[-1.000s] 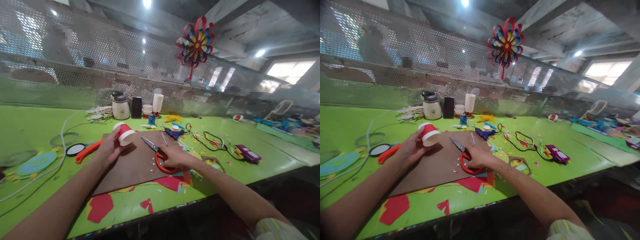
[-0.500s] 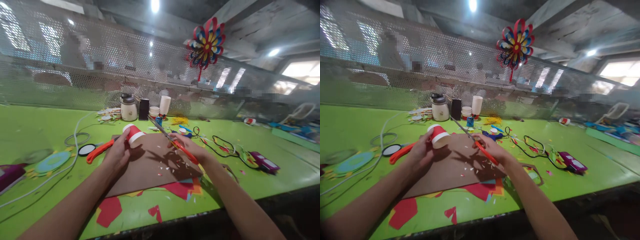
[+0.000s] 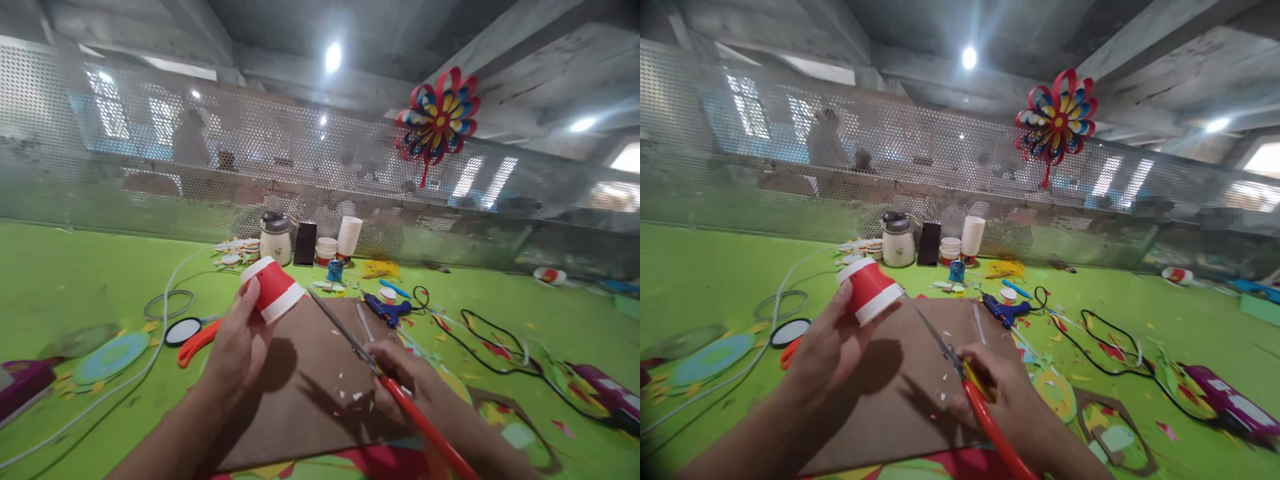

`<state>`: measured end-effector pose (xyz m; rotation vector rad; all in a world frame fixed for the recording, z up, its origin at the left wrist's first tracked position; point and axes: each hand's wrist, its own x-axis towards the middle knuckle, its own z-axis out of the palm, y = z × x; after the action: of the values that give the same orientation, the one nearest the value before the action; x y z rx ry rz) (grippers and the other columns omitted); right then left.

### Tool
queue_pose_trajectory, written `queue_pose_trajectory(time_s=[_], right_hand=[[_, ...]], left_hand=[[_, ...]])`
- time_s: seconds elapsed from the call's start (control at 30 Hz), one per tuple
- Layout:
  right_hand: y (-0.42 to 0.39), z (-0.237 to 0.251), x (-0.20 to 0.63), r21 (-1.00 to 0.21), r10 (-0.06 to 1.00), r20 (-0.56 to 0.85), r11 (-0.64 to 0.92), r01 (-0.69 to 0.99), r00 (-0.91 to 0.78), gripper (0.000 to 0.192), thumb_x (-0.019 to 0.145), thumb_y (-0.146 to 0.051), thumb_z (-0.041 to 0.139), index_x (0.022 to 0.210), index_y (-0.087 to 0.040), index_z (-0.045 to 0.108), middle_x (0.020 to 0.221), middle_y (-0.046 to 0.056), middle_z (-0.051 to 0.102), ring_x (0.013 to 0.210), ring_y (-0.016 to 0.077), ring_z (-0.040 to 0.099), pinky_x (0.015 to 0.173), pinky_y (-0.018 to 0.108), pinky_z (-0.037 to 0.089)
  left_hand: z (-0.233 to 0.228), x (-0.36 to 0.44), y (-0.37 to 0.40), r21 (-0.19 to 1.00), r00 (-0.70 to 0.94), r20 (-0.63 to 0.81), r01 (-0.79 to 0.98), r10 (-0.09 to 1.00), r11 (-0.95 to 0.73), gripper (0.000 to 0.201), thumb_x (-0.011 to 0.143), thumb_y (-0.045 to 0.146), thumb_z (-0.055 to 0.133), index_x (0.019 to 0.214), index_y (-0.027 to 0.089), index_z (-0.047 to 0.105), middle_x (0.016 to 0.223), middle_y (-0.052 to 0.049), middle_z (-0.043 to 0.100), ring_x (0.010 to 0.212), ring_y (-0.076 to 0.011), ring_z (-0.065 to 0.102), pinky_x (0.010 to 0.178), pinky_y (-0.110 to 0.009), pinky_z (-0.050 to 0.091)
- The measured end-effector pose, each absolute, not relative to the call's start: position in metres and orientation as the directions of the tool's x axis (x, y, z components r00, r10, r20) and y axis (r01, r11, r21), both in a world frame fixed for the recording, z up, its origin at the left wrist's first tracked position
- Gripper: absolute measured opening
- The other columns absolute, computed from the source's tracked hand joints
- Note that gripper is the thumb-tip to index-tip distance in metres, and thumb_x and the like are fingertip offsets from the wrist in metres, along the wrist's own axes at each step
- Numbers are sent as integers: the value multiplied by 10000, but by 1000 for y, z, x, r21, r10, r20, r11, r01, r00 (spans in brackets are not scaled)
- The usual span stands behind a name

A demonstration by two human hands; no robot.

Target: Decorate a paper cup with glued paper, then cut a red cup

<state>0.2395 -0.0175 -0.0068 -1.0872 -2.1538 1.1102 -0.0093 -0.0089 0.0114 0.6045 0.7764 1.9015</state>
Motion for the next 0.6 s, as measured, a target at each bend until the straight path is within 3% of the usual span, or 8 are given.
queue_pose_trajectory(time_s=[0.23, 0.4, 0.6], right_hand=[[-28, -4, 240, -911, 772, 71, 307, 274, -632, 503, 844, -703, 456, 1144, -328, 606, 749, 34, 537, 619, 184, 488, 606, 330, 428], [-30, 4, 242, -892, 710, 19, 329, 309, -704, 539, 893, -665, 420, 1202, -243, 548, 805, 33, 533, 681, 157, 473, 620, 278, 412], [-36, 4, 238, -871, 704, 38, 371, 322, -709, 430, 906, -572, 473, 1116, -206, 558, 895, 50, 549, 757, 163, 471, 623, 252, 395]], left_hand=[[11, -10, -12, 746, -400, 57, -591, 915, -306, 244, 858, 300, 602, 1091, 281, 671, 1226, -36, 675, 1253, -283, 544, 878, -398, 590], [15, -9, -14, 658, -385, 106, -664, 917, -355, 315, 822, 284, 647, 1124, 196, 659, 1129, -80, 715, 1036, -290, 666, 862, -459, 578], [20, -7, -15, 593, -402, 149, -695, 903, -407, 336, 822, 258, 642, 1138, 145, 645, 984, -87, 754, 868, -249, 697, 819, -402, 562]])
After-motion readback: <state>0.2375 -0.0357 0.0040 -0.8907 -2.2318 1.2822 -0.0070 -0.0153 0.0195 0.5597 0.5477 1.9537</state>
